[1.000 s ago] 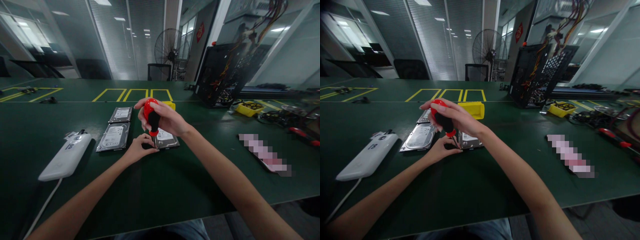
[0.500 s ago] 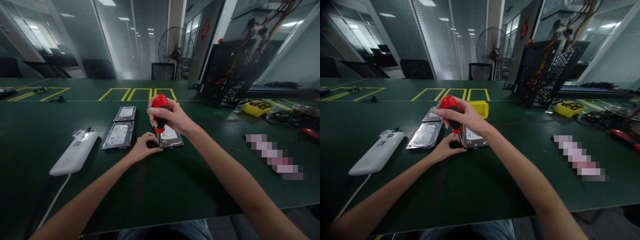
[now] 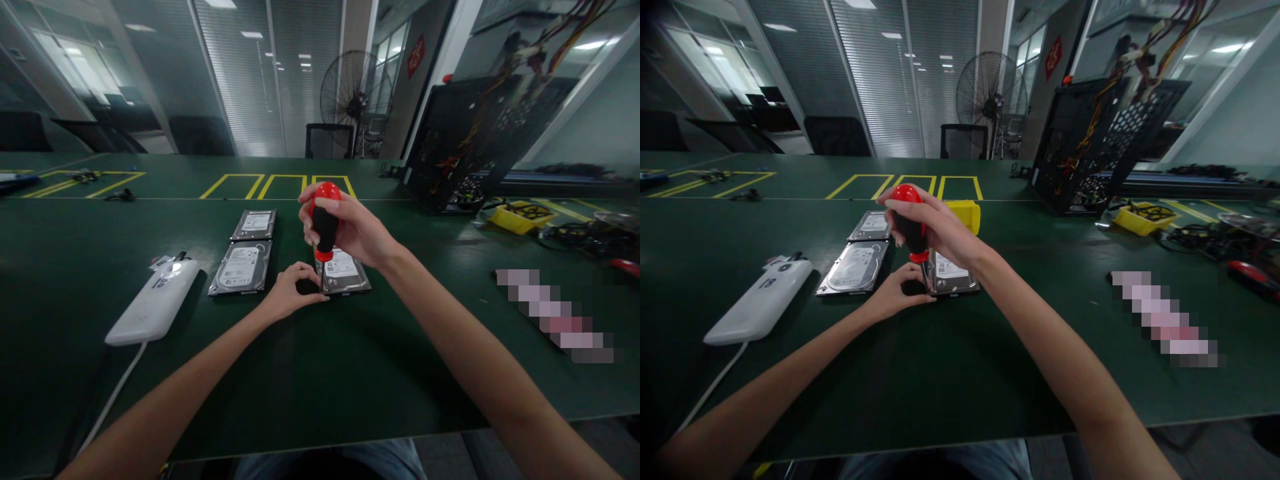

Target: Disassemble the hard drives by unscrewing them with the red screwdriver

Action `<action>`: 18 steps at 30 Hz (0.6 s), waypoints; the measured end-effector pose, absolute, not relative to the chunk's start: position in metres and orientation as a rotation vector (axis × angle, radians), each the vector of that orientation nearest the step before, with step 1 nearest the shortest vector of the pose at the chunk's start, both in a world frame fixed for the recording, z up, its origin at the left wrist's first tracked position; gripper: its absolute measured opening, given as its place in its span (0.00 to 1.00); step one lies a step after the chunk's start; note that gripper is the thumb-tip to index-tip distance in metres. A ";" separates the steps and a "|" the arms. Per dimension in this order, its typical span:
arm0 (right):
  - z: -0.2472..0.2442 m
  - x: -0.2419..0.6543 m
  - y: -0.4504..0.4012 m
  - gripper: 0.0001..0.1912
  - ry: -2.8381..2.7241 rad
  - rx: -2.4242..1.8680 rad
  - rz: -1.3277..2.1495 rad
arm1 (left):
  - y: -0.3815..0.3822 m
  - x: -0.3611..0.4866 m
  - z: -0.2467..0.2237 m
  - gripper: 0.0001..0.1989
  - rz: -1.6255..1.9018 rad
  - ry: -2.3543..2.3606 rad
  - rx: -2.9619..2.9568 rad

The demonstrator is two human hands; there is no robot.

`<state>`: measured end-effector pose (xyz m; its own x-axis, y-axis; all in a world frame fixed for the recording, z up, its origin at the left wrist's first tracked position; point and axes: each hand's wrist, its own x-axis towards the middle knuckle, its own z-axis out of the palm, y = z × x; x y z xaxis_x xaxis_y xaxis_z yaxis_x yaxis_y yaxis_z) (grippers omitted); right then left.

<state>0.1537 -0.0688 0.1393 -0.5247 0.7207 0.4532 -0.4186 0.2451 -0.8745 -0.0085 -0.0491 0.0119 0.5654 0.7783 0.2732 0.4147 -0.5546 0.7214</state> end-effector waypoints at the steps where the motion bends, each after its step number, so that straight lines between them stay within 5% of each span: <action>1: 0.139 0.154 -0.069 0.13 -1.567 -0.301 1.478 | -0.049 -0.009 0.012 0.12 0.785 0.953 2.197; 18: 0.133 0.151 -0.068 0.18 -1.599 -0.409 1.285 | -0.053 -0.008 0.017 0.10 0.809 0.928 2.204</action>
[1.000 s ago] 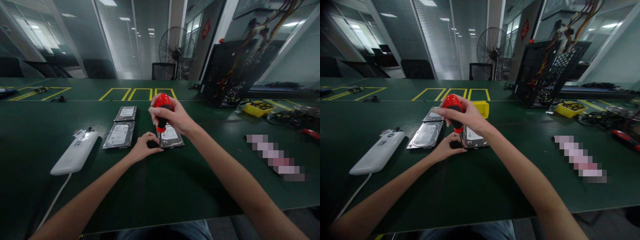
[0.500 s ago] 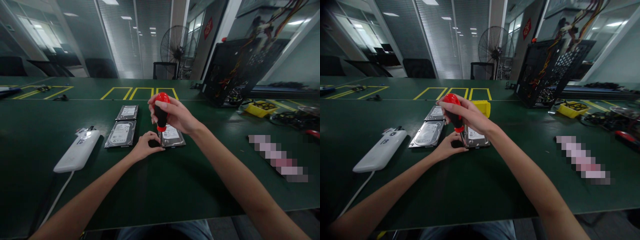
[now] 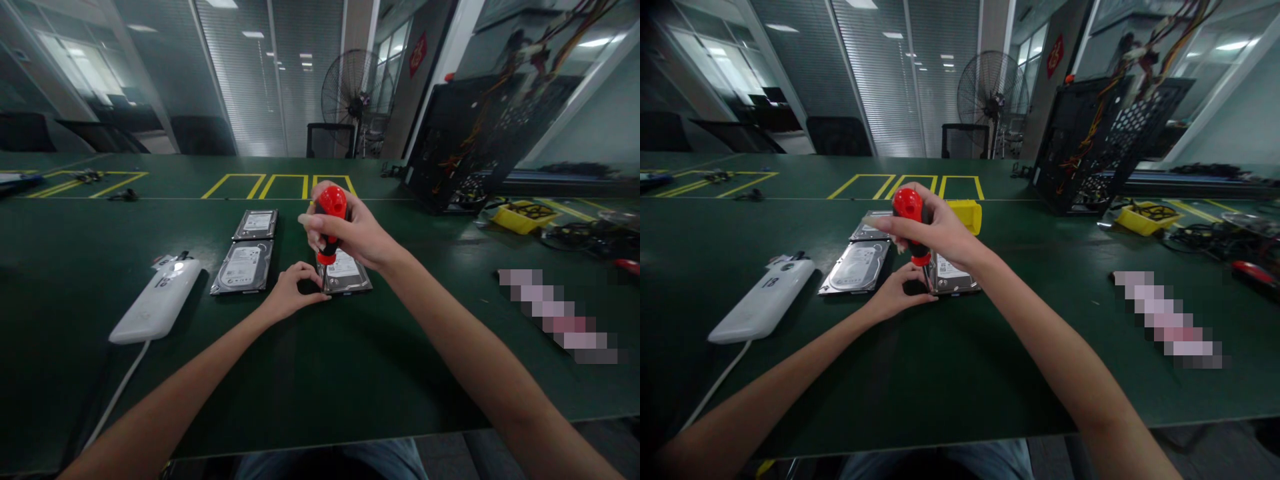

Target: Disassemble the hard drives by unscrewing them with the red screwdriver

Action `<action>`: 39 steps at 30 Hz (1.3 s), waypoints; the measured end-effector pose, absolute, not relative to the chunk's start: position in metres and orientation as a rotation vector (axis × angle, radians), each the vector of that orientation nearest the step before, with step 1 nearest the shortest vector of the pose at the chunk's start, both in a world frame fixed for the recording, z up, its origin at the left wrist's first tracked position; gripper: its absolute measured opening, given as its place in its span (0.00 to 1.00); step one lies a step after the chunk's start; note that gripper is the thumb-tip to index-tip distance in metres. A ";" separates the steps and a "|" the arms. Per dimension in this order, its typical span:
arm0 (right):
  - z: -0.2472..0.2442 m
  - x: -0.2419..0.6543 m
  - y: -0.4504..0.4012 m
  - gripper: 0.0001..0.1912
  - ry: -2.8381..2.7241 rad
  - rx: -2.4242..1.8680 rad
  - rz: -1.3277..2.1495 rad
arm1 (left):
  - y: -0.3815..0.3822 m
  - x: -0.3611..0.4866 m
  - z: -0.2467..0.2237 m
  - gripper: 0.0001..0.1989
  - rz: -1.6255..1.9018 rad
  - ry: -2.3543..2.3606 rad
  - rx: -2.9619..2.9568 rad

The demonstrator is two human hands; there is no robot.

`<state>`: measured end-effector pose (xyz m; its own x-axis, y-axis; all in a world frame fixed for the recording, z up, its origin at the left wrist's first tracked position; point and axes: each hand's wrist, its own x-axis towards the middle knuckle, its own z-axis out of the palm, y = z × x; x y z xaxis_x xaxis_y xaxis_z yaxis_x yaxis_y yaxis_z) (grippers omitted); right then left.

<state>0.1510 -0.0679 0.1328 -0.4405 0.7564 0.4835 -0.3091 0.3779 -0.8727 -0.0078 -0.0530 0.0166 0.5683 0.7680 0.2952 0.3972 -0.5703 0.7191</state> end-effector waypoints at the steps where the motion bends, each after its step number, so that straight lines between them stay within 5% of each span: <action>1: 0.133 0.151 -0.068 0.18 -1.593 -0.407 1.283 | -0.053 -0.008 0.017 0.09 0.811 0.932 2.203; 39: 0.142 0.153 -0.069 0.14 -1.507 -0.486 1.387 | -0.053 -0.007 0.017 0.09 0.805 0.935 2.166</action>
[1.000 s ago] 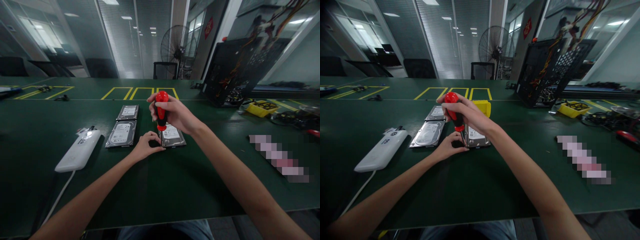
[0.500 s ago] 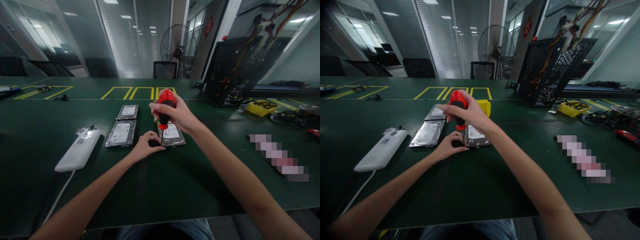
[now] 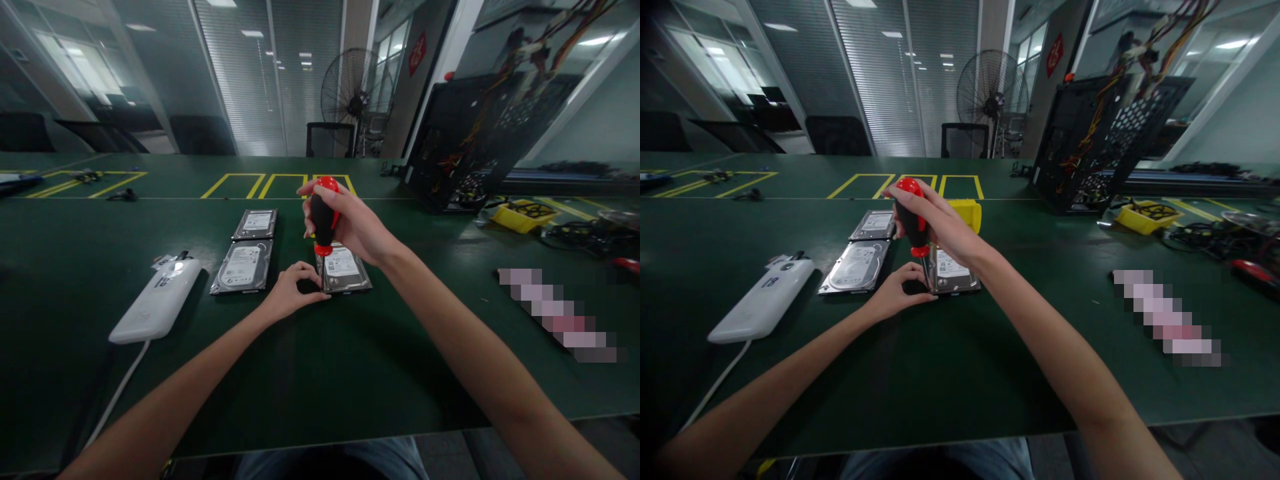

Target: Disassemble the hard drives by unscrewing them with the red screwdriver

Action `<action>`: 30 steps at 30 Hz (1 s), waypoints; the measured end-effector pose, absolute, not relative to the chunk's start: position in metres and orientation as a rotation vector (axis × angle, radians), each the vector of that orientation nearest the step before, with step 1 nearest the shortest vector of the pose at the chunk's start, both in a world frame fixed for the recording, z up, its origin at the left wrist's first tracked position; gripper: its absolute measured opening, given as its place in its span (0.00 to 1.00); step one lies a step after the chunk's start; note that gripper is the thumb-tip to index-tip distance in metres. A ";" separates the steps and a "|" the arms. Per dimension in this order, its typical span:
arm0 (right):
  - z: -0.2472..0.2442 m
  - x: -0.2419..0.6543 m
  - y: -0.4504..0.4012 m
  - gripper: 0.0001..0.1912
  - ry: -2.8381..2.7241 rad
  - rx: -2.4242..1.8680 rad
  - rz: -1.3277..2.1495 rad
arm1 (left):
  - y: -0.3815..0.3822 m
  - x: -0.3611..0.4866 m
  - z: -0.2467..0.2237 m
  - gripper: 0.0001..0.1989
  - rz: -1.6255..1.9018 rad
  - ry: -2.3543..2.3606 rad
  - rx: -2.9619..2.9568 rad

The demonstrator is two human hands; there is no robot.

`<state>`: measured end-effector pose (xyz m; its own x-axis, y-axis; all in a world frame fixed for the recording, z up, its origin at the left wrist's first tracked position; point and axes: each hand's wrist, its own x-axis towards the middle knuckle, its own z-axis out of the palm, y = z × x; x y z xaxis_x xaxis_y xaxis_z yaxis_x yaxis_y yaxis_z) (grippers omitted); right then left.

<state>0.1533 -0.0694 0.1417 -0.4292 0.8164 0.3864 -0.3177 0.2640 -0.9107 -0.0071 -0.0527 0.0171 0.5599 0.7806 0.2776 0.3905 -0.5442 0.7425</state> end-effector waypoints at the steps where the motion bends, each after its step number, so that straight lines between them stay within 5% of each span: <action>1: 0.141 0.154 -0.069 0.15 -1.504 -0.485 1.384 | -0.052 -0.007 0.017 0.09 0.809 0.930 2.169; 30: 0.139 0.152 -0.067 0.13 -1.558 -0.447 1.332 | -0.050 -0.008 0.014 0.10 0.797 0.938 2.201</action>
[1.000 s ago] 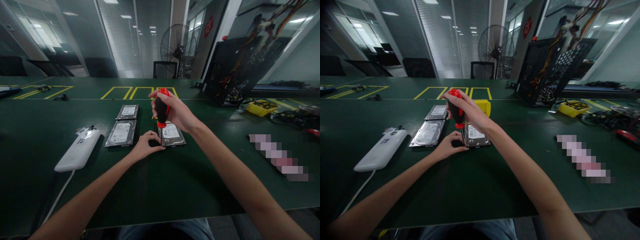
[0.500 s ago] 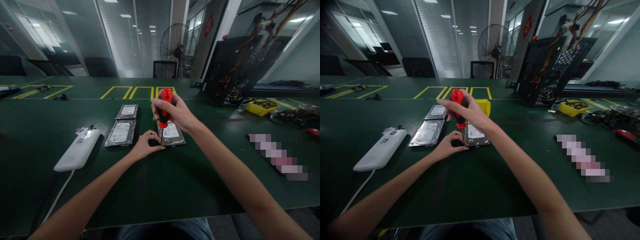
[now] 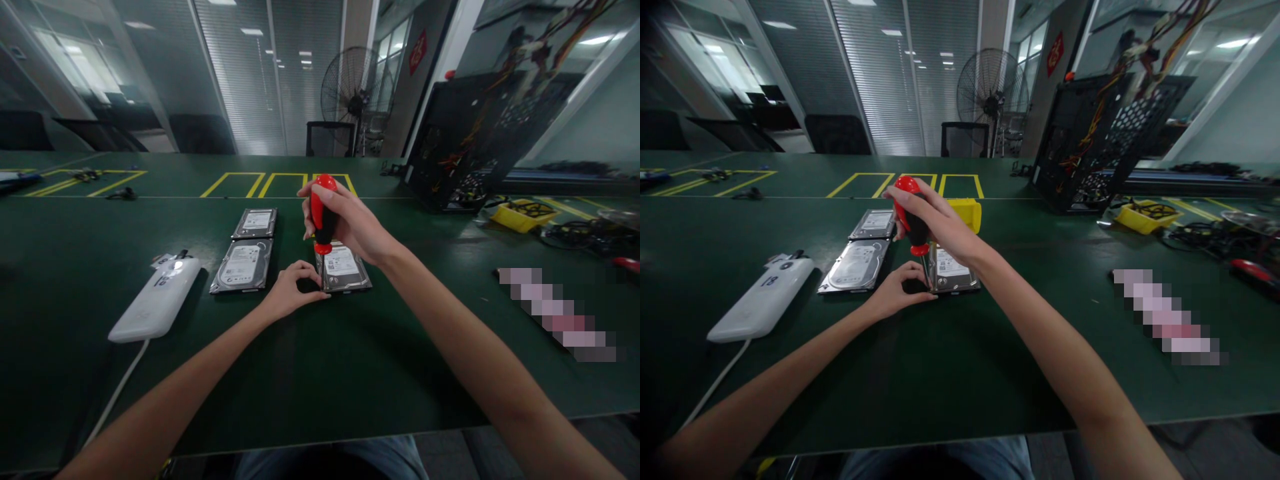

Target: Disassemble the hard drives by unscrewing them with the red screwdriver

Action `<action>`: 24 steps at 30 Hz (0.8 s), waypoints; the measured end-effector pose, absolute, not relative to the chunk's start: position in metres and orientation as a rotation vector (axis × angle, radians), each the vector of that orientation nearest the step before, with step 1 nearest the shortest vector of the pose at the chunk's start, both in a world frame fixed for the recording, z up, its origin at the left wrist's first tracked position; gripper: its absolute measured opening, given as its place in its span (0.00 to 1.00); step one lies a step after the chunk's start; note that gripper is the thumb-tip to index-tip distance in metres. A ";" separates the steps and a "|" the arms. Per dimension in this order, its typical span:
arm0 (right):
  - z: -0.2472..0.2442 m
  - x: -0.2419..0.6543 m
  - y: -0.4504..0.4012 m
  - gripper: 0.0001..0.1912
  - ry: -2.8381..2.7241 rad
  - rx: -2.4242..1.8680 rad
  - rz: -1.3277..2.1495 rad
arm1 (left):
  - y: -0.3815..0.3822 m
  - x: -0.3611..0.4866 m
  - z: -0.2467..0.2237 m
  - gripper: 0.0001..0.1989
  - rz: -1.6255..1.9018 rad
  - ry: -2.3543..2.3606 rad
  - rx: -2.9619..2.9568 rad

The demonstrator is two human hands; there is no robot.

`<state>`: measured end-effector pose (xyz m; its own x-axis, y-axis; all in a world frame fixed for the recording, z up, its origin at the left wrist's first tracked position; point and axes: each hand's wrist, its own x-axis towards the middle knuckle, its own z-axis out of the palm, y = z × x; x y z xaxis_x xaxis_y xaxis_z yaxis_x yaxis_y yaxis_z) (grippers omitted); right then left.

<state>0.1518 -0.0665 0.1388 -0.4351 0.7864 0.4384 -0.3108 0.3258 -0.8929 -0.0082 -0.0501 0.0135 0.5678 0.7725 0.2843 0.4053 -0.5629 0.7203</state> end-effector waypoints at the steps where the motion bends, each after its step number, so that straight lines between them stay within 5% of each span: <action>1: 0.138 0.152 -0.066 0.13 -1.555 -0.449 1.324 | -0.050 -0.008 0.013 0.10 0.800 0.934 2.201; 15: 0.130 0.151 -0.065 0.18 -1.601 -0.491 1.183 | -0.052 -0.007 0.016 0.09 0.826 0.918 2.195; 24: 0.140 0.149 -0.071 0.14 -1.607 -0.422 1.386 | -0.051 -0.007 0.014 0.09 0.831 0.910 2.190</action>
